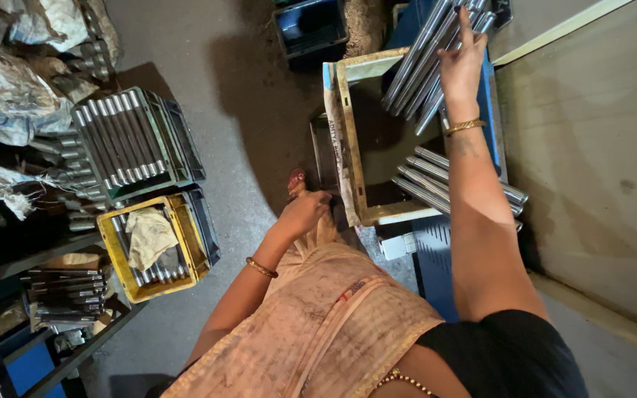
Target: The person picks up metal rods from a wooden crate, wipes each rod with a cloth, and places them on a nearby surface. The person also inspects the ends of the rods and moves them between the crate and the work surface.
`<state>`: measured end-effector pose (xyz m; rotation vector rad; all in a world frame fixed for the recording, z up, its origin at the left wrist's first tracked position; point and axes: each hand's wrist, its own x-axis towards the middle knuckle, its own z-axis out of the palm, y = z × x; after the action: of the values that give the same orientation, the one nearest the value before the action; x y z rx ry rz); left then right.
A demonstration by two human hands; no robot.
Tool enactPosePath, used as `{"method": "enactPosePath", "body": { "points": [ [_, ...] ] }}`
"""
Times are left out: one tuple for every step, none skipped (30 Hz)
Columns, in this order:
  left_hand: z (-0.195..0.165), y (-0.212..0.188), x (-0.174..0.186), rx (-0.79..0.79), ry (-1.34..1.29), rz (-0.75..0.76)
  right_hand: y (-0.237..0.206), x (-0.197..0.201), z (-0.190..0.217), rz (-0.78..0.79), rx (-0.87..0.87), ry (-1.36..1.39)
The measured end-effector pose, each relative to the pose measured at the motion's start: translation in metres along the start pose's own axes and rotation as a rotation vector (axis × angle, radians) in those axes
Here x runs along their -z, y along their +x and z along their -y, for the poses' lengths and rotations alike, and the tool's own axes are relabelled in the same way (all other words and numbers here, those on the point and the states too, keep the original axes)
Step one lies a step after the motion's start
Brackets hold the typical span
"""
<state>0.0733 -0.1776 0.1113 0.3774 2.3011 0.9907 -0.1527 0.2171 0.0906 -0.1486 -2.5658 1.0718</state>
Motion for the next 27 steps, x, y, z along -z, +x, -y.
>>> {"method": "enactPosePath", "body": {
  "points": [
    [-0.001,0.0,0.0,0.016,-0.009,0.008,-0.003,-0.001,0.001,-0.002,0.005,0.027],
    [-0.002,0.001,-0.001,0.031,-0.018,0.017,-0.006,-0.001,0.001,0.003,0.005,0.047],
    [-0.003,0.001,-0.002,0.002,-0.026,0.012,-0.01,-0.002,0.002,0.009,0.005,0.068],
    [-0.003,0.002,-0.003,-0.027,-0.033,0.007,-0.014,-0.002,0.002,0.014,0.005,0.088],
    [-0.004,0.003,-0.005,-0.057,-0.04,0.001,-0.017,-0.001,0.001,0.027,0.01,0.101],
    [-0.005,0.004,-0.006,-0.034,-0.034,0.017,-0.021,-0.001,0.001,0.039,0.015,0.111],
    [-0.005,0.004,-0.009,-0.011,-0.027,0.033,-0.025,0.0,-0.001,0.051,0.019,0.121],
    [-0.005,0.004,-0.011,0.012,-0.02,0.049,-0.029,0.002,-0.003,0.063,0.031,0.114],
    [-0.005,0.004,-0.014,-0.009,-0.017,0.045,-0.033,0.003,-0.004,0.076,0.042,0.106],
    [-0.005,0.004,-0.016,-0.029,-0.015,0.041,-0.037,0.004,-0.006,0.09,0.051,0.097],
    [-0.005,0.004,-0.019,-0.05,-0.012,0.037,-0.042,0.005,-0.007,0.102,0.023,0.095],
    [-0.005,0.004,-0.021,-0.09,-0.014,0.018,-0.047,0.005,-0.008,0.113,-0.004,0.093],
    [-0.005,0.004,-0.024,-0.131,-0.016,-0.001,-0.054,0.006,-0.008,0.123,-0.032,0.09],
    [-0.006,0.004,-0.026,-0.172,-0.017,-0.02,-0.062,0.007,-0.007,0.115,-0.006,0.08],
    [-0.008,0.004,-0.028,-0.146,0.003,-0.007,-0.073,0.007,-0.005,0.107,0.018,0.07],
    [-0.01,0.005,-0.029,-0.115,0.024,0.01,-0.085,0.007,-0.002,0.102,0.039,0.062],
    [-0.014,0.004,-0.03,-0.084,0.044,0.029,-0.103,0.01,0.002,0.157,0.007,0.005],
    [-0.018,0.004,-0.031,-0.088,0.062,0.025,-0.123,0.013,0.006,0.21,-0.026,-0.052],
    [-0.023,0.004,-0.031,-0.093,0.079,0.022,-0.144,0.013,0.012,0.245,-0.032,-0.006],
    [-0.029,0.003,-0.031,-0.096,0.095,0.023,-0.166,0.015,0.017,0.281,-0.041,0.039],
    [-0.035,0.002,-0.031,-0.083,0.109,0.029,-0.186,0.018,0.022,0.288,0.043,0.013],
    [-0.04,0.001,-0.031,-0.069,0.124,0.037,-0.206,0.02,0.026,0.295,0.126,-0.012],
    [-0.046,-0.001,-0.032,-0.053,0.137,0.048,-0.227,0.024,0.031,0.307,0.205,-0.036],
    [-0.05,-0.004,-0.034,-0.028,0.142,0.069,-0.25,0.03,0.035,0.341,0.184,-0.061],
    [-0.054,-0.005,-0.036,-0.009,0.151,0.086,-0.269,0.036,0.039,0.368,0.168,-0.087],
    [-0.056,-0.004,-0.039,0.003,0.166,0.095,-0.282,0.04,0.042,0.387,0.157,-0.113],
    [-0.058,-0.004,-0.043,-0.029,0.149,0.088,-0.297,0.045,0.046,0.433,0.091,-0.186]
  ]
}}
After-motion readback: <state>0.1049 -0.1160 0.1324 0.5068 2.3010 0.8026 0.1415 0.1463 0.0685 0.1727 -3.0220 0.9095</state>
